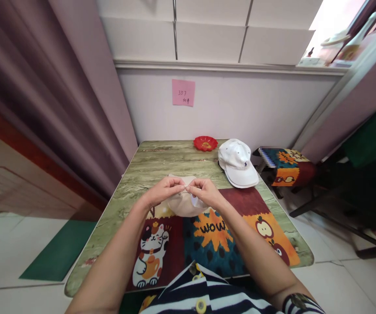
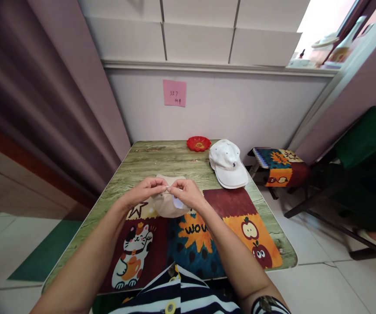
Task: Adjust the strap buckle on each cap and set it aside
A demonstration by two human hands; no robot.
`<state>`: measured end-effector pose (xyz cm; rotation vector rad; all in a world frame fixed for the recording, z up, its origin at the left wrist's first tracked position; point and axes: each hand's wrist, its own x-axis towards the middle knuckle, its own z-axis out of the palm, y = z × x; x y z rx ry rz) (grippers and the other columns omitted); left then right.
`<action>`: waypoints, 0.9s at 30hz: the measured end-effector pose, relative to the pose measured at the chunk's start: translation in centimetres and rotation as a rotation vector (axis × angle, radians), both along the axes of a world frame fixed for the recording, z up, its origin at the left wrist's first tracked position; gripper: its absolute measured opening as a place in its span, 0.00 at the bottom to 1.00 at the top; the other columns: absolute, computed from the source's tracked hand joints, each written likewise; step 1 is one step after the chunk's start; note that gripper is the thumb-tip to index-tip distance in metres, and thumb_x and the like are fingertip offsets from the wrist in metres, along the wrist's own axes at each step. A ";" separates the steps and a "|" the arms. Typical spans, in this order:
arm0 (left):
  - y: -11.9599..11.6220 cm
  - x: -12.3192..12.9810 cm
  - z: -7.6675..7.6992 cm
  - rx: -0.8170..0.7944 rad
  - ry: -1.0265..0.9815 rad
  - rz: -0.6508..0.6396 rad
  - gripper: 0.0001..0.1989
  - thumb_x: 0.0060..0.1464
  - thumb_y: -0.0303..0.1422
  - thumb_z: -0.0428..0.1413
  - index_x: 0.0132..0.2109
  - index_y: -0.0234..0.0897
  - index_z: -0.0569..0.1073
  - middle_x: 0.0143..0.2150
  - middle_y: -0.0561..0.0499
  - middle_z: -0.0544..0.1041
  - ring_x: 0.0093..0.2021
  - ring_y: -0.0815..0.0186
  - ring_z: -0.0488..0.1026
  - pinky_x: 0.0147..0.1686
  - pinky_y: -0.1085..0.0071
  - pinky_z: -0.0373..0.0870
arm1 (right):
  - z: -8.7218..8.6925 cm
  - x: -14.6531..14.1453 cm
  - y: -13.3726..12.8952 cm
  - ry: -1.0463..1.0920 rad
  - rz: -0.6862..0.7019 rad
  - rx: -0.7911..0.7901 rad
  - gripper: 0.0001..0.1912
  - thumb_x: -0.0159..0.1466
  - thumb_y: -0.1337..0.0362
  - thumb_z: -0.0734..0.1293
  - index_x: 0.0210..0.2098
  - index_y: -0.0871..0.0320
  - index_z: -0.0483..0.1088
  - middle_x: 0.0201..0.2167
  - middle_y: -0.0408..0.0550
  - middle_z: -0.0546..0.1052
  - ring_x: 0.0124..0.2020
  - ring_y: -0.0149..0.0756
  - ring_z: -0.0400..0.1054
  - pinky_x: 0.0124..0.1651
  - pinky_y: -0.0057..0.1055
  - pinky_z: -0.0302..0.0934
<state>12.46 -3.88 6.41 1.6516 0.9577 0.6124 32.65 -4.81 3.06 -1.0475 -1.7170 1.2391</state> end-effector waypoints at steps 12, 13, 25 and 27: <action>-0.3 -0.2 0.2 -0.064 -0.019 0.066 0.17 0.46 0.45 0.65 0.31 0.33 0.76 0.24 0.54 0.69 0.24 0.71 0.62 0.24 0.76 0.56 | -1.2 4.3 0.4 0.086 0.186 -0.097 0.22 0.59 0.45 0.69 0.30 0.61 0.73 0.23 0.41 0.70 0.23 0.27 0.59 0.27 0.25 0.52; -0.5 -0.1 0.2 -0.058 -0.025 0.076 0.17 0.46 0.45 0.65 0.31 0.33 0.76 0.24 0.55 0.69 0.24 0.72 0.61 0.24 0.76 0.55 | -1.5 4.5 0.5 0.093 0.181 -0.097 0.21 0.59 0.47 0.70 0.30 0.61 0.73 0.23 0.41 0.70 0.23 0.27 0.59 0.28 0.25 0.52; -2.1 -1.2 -0.4 0.090 0.025 0.124 0.21 0.54 0.50 0.59 0.32 0.34 0.76 0.27 0.53 0.70 0.27 0.69 0.63 0.28 0.75 0.60 | -1.9 5.3 0.3 0.085 0.111 0.031 0.19 0.65 0.51 0.64 0.38 0.60 0.77 0.32 0.46 0.77 0.33 0.33 0.68 0.40 0.30 0.62; -2.1 -1.9 -0.3 0.132 0.069 0.114 0.21 0.55 0.50 0.57 0.33 0.34 0.78 0.30 0.52 0.73 0.30 0.67 0.66 0.30 0.74 0.61 | -2.2 6.7 0.2 0.064 0.081 0.092 0.16 0.66 0.56 0.62 0.44 0.58 0.77 0.42 0.49 0.80 0.44 0.38 0.71 0.51 0.35 0.62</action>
